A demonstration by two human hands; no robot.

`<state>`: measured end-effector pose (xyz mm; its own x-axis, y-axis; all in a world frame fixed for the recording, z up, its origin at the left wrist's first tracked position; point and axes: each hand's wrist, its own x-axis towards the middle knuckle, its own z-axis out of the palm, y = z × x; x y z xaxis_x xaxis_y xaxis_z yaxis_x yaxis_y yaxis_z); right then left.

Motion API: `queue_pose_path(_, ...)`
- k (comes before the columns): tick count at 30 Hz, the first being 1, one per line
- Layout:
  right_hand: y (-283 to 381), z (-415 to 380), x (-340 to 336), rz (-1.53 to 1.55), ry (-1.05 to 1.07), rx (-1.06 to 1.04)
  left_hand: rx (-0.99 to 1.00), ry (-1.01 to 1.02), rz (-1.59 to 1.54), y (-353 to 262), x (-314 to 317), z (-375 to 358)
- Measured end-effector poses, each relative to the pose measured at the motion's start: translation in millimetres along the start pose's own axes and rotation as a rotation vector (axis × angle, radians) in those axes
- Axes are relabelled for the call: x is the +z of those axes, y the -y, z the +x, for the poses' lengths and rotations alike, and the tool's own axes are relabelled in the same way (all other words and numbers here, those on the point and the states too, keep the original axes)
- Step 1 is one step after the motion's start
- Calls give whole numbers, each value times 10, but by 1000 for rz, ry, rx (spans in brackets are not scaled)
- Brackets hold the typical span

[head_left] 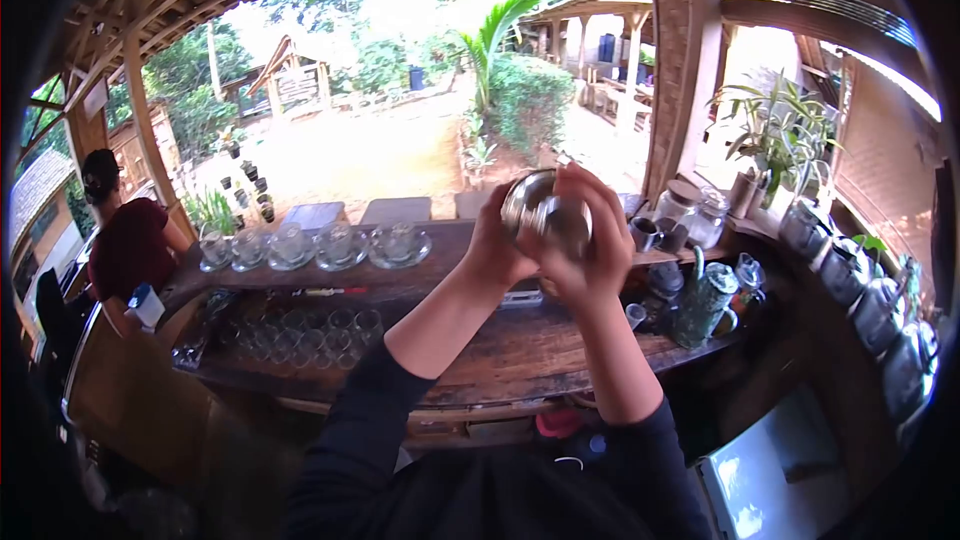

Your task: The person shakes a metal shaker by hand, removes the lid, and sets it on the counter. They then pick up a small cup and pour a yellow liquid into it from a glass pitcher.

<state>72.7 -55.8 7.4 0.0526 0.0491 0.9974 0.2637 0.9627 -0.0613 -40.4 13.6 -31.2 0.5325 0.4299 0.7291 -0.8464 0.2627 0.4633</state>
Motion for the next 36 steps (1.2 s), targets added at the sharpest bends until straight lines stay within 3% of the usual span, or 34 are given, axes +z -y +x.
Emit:
queue_pose_path(2,271,111,-311,-69,124,-421,-220,119,-352,-22,168,136)
queue_pose_path(3,530,94,-549,-167,232,-481,-185,-26,-134,50,534,201)
queue_pose_path(4,599,103,-464,65,-5,-710,-149,-166,88,134,775,236)
queue_pose_path(5,555,95,-546,52,0,-714,126,-57,378,302,747,355)
queue_pose_path(6,490,69,-661,-140,47,-627,112,113,445,304,769,419)
queue_pose_path(8,326,-26,-918,-513,136,-438,-86,-137,168,304,606,640)
queue_pose_path(9,-92,135,-929,-210,126,-421,-207,-85,-89,289,276,799)
queue_pose_path(10,-309,288,-746,-173,-85,-450,-257,-50,-190,317,97,885)
queue_pose_path(11,-451,356,-782,-143,-19,-87,-200,-479,-85,420,143,956)
queue_pose_path(12,-533,345,-815,145,-23,399,-135,-904,25,512,186,1039)
queue_pose_path(14,-552,366,-1015,-123,-51,56,-183,-870,102,508,237,1100)
queue_pose_path(16,-172,513,-1109,-157,16,-419,-208,4,-243,494,343,1132)
queue_pose_path(18,46,436,-1379,-363,202,-544,-239,78,-213,518,662,1139)
queue_pose_path(19,-103,59,-1508,-356,203,-557,-10,194,80,627,709,1126)
queue_pose_path(20,-440,-500,-1630,-371,-86,-147,155,241,293,789,603,1211)
queue_pose_path(21,-641,-766,-1710,-370,-366,270,53,249,210,799,530,1278)
queue_pose_path(23,-340,275,-1393,-368,67,-637,-170,286,-89,752,220,1463)
queue_pose_path(24,-649,478,-1346,-385,61,-819,-283,324,-303,711,-91,1605)
queue_pose_path(25,-773,518,-1164,-301,-58,-545,-241,367,-405,803,-439,1739)
queue_pose_path(26,-878,489,-1166,-116,-40,-18,-243,372,-405,842,-324,1713)
queue_pose_path(28,-794,601,-1233,116,-123,272,-101,-609,60,883,82,1592)
queue_pose_path(29,-561,619,-1267,95,-94,230,-82,-366,20,873,190,1554)
queue_pose_path(30,-430,644,-1334,-133,-10,-168,-66,-128,-23,843,228,1522)
queue_pose_path(31,-248,647,-1400,-207,52,-439,-236,235,-378,789,137,1515)
queue_pose_path(32,-152,619,-1491,-239,138,-708,-196,130,-169,758,402,1398)
queue_pose_path(34,-277,578,-1535,-251,130,-666,183,-12,212,1000,650,1300)
queue_pose_path(36,-400,456,-1576,-303,112,-581,134,24,198,952,549,1285)
